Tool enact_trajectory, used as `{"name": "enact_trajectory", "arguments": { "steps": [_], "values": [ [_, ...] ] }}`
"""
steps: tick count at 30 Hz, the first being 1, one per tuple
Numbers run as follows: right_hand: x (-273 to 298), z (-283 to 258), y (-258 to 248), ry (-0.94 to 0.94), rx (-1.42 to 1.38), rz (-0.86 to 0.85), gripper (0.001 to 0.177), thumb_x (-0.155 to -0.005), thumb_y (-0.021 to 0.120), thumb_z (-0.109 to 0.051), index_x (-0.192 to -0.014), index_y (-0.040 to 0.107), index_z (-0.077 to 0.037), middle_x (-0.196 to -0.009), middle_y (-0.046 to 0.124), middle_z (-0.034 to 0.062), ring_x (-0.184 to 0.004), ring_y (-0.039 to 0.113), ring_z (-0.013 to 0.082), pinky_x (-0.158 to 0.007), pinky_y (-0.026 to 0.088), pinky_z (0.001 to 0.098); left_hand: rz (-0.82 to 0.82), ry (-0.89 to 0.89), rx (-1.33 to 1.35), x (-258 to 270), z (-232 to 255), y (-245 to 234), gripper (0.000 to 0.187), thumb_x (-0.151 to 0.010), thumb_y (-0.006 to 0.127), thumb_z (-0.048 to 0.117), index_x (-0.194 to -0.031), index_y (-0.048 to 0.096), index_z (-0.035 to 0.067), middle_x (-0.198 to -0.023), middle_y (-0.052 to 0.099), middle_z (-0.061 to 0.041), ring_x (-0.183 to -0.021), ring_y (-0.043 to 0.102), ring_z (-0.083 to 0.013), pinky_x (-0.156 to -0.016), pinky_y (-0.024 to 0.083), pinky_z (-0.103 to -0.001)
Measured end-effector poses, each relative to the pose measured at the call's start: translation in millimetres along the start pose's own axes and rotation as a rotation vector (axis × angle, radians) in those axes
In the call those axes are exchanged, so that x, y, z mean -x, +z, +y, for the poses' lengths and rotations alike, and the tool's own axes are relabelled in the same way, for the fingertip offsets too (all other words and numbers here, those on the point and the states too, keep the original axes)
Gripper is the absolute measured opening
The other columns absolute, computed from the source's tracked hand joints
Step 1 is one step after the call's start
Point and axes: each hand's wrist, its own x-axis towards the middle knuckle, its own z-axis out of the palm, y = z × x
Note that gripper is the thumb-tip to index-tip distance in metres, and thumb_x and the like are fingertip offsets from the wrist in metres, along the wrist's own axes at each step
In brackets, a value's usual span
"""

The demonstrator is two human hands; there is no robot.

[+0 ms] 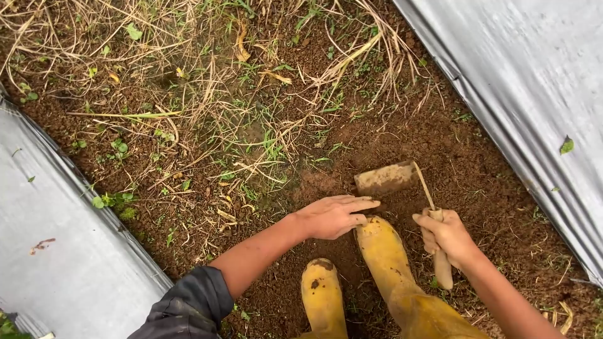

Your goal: Cleaning a garden path by scraping weeds with a hand hoe and gathering the debris.

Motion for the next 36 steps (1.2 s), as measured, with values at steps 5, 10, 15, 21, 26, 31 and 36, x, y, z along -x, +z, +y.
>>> {"name": "enact_trajectory", "arguments": {
  "steps": [5,10,15,21,26,31,36],
  "values": [
    [-3,-39,5,-0.114,0.162,-0.023,0.027,-0.097,0.052,0.001,-0.070,0.055,0.001,-0.041,0.042,0.0025,-0.026,0.040,0.0145,-0.031,0.040,0.0297,0.191,-0.193,-0.311,13,-44,-20,0.031,-0.098,0.053,0.015,-0.129,0.058,0.019,-0.155,0.042,-0.010,-0.148,0.035,-0.0260,-0.124,0.023,-0.049],
    [-36,-112,43,-0.269,0.164,-0.023,0.031,-0.100,0.053,-0.001,-0.069,0.056,-0.002,-0.040,0.042,0.0006,-0.027,0.040,0.0122,-0.033,0.040,0.0261,0.358,-0.687,-0.628,47,-85,-64,0.052,-0.099,0.060,0.022,-0.148,0.042,0.018,-0.162,0.030,-0.014,-0.153,0.022,-0.0291,-0.124,0.016,-0.054],
    [-79,-186,119,-0.420,-0.069,0.048,0.042,-0.104,0.055,-0.005,-0.063,0.047,-0.012,-0.042,0.037,-0.0010,-0.030,0.039,0.0098,-0.036,0.040,0.0241,0.456,-0.920,-0.485,69,-106,-40,0.037,-0.104,0.054,0.029,-0.135,0.057,0.009,-0.108,0.067,-0.008,-0.109,0.065,-0.0232,-0.093,0.052,-0.038],
    [-84,-129,156,0.080,-0.187,0.023,0.037,-0.099,0.059,-0.011,-0.066,0.043,-0.017,-0.048,0.035,-0.0033,-0.038,0.028,0.0109,-0.034,0.026,0.0281,0.956,-0.823,-0.156,74,-68,-23,0.016,-0.101,0.059,0.008,-0.106,0.074,0.008,-0.080,0.071,-0.002,-0.069,0.056,-0.0135,-0.064,0.048,-0.026],
    [-86,-166,140,-0.086,-0.132,0.005,0.032,-0.105,0.055,-0.010,-0.073,0.050,-0.012,-0.046,0.039,-0.0020,-0.034,0.035,0.0116,-0.033,0.033,0.0263,1.016,-0.845,-0.057,85,-59,-10,0.012,-0.097,0.064,0.010,-0.104,0.074,0.010,-0.084,0.069,-0.003,-0.079,0.065,-0.0177,-0.075,0.053,-0.030],
    [-129,-195,158,-0.420,-0.185,-0.024,0.041,-0.112,0.048,-0.014,-0.071,0.043,-0.018,-0.044,0.032,-0.0022,-0.032,0.036,0.0107,-0.035,0.038,0.0258,1.105,-0.869,-0.051,93,-59,-14,0.010,-0.097,0.064,0.011,-0.100,0.073,0.013,-0.078,0.064,-0.001,-0.077,0.064,-0.0179,-0.070,0.053,-0.028],
    [-111,-104,159,0.051,-0.083,-0.189,0.033,-0.105,0.048,-0.015,-0.072,0.048,-0.016,-0.045,0.038,-0.0064,-0.031,0.037,0.0132,-0.032,0.036,0.0282,1.207,-0.990,-0.059,113,-52,-22,0.009,-0.096,0.067,0.012,-0.100,0.074,0.012,-0.080,0.069,-0.003,-0.079,0.066,-0.0178,-0.073,0.054,-0.027]
  ]
}}
